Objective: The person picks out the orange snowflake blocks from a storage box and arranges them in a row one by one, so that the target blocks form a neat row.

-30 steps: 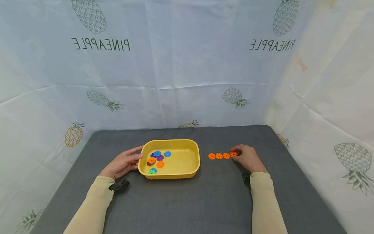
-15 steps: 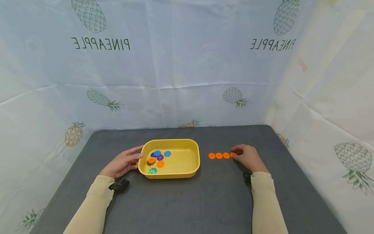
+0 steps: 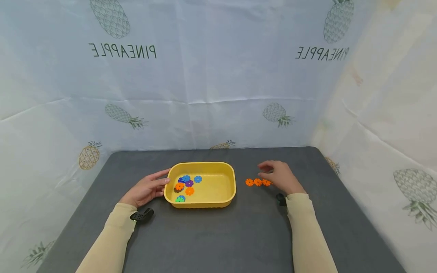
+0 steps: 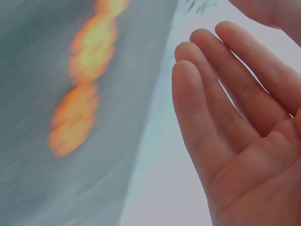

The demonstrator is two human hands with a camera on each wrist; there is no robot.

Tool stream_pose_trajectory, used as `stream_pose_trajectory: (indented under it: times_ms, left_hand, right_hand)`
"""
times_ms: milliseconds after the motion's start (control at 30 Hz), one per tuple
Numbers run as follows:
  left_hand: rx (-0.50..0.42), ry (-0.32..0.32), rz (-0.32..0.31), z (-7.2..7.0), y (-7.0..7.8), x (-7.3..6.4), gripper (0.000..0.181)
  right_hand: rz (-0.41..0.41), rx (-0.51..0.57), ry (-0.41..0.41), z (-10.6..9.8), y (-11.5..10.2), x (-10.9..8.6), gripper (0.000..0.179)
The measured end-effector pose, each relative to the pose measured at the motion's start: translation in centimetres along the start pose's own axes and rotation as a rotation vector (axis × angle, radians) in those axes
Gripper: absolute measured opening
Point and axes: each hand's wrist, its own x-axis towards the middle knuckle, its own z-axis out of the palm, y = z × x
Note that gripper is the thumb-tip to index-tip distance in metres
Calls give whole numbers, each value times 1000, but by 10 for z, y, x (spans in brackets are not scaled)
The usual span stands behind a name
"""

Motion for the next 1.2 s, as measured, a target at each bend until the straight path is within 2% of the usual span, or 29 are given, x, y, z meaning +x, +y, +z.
stream_pose_trajectory:
  times_ms: [133,233,400,533,900,1200]
  left_hand:
    - [-4,4,2,-3,2,-1,78]
    - [-11,2,4,-3,2,-2,78]
    - [-21,3,8,-2,2,-1,77]
    - [-17,5,14,0,1,0,76]
    - [-12,-5,24,4,2,0,73]
    - [-24,-19,32,0,0,-3,72]
  right_hand:
    - [-53,-1,-56,2,-44,25,43]
    - [-134,-2,-107,9,-76,42,38]
    - [-248,-30,-250,36,-127,65,37]
    - [-307,-75,-359,60,-154,77,36]
    - [-393,-110,-599,119,-178,89,30]
    - [-418,-193,-635,139,-190,87,29]
